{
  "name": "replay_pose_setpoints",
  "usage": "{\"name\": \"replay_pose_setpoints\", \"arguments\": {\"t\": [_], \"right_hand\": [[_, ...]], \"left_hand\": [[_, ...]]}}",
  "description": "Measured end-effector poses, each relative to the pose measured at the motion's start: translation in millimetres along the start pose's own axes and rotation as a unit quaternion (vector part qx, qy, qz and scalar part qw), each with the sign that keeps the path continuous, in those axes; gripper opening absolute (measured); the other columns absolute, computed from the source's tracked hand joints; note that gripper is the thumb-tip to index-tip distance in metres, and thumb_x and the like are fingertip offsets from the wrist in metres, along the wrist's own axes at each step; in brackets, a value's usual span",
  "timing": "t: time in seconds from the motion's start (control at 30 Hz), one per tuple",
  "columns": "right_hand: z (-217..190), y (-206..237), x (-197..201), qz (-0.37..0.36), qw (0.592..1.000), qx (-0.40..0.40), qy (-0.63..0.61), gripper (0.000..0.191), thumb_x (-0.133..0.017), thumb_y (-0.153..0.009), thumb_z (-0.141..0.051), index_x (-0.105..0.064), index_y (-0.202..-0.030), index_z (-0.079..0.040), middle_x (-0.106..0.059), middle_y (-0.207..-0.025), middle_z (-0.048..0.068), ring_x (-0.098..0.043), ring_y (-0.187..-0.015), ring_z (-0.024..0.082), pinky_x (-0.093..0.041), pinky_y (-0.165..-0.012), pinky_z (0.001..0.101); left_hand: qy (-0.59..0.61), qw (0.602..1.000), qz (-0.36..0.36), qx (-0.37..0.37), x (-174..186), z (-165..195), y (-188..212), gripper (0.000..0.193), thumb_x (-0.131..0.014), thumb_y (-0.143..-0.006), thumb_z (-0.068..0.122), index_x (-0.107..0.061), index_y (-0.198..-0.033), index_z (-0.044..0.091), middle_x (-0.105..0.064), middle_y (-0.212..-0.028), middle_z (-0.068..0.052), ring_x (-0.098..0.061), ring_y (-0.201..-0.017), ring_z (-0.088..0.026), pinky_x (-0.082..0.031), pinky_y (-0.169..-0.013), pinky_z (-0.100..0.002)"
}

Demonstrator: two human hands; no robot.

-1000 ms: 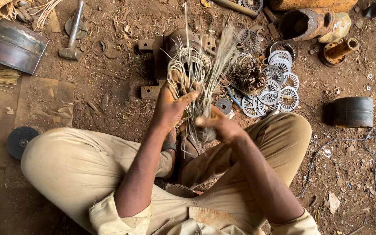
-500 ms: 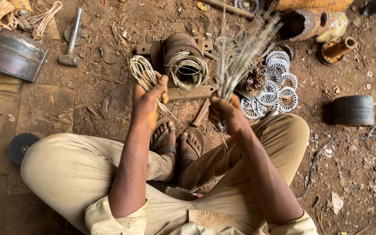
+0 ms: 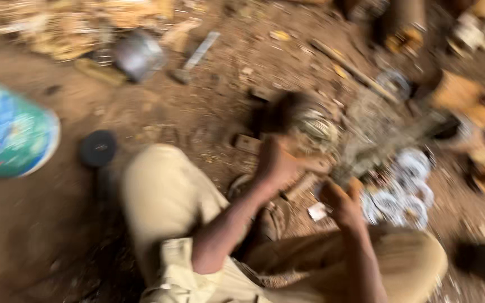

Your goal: The person sits on the ground and winds thin metal wire around a cylindrical metal core. They use their hands to pull the wire from a loose pile and wrap it tightly around the core, occasionally adjusting the coil.

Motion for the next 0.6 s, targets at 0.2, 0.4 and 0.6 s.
{"name": "replay_pose_setpoints", "arguments": {"t": [0.2,0.4,0.6], "right_hand": [[19.4,-20.2,42.1,0.069,0.982,0.013,-0.176,0.026,-0.059,-0.102,-0.009,-0.060,-0.128,-0.004,-0.068,-0.114,0.010,-0.068,-0.089,0.014,-0.056,-0.072,0.0277],[-57.6,8.0,35.0,0.037,0.993,0.114,-0.020,0.049,-0.054,-0.095,0.003,-0.051,-0.143,-0.006,-0.063,-0.139,0.015,-0.063,-0.120,0.022,-0.054,-0.098,0.0339],[-70.7,35.0,-6.0,0.041,0.978,-0.040,-0.199,0.027,-0.059,-0.100,-0.012,-0.052,-0.126,-0.007,-0.054,-0.116,0.009,-0.055,-0.103,0.022,-0.046,-0.088,0.0382]], "left_hand": [[-0.302,0.881,-0.016,-0.364,39.4,110.6,29.4,0.014,-0.082,-0.088,0.026,-0.072,-0.088,0.016,-0.058,-0.059,0.001,-0.053,-0.047,-0.015,-0.046,-0.045,-0.034],[-0.515,0.828,-0.005,-0.221,222.2,146.2,-101.0,0.012,-0.070,-0.094,0.016,-0.069,-0.107,0.015,-0.066,-0.082,-0.002,-0.059,-0.060,-0.020,-0.051,-0.052,-0.036],[-0.507,0.854,-0.021,-0.112,235.2,126.4,-143.9,0.027,-0.059,-0.101,0.006,-0.067,-0.126,0.013,-0.074,-0.106,-0.005,-0.065,-0.072,-0.025,-0.055,-0.059,-0.039]]}}
Point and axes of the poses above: each hand's wrist, its own y-axis away from the middle knuckle, its own x-axis out of the back of the hand, z = x × y, the point moved 6 cm from there along -y, towards the middle knuckle
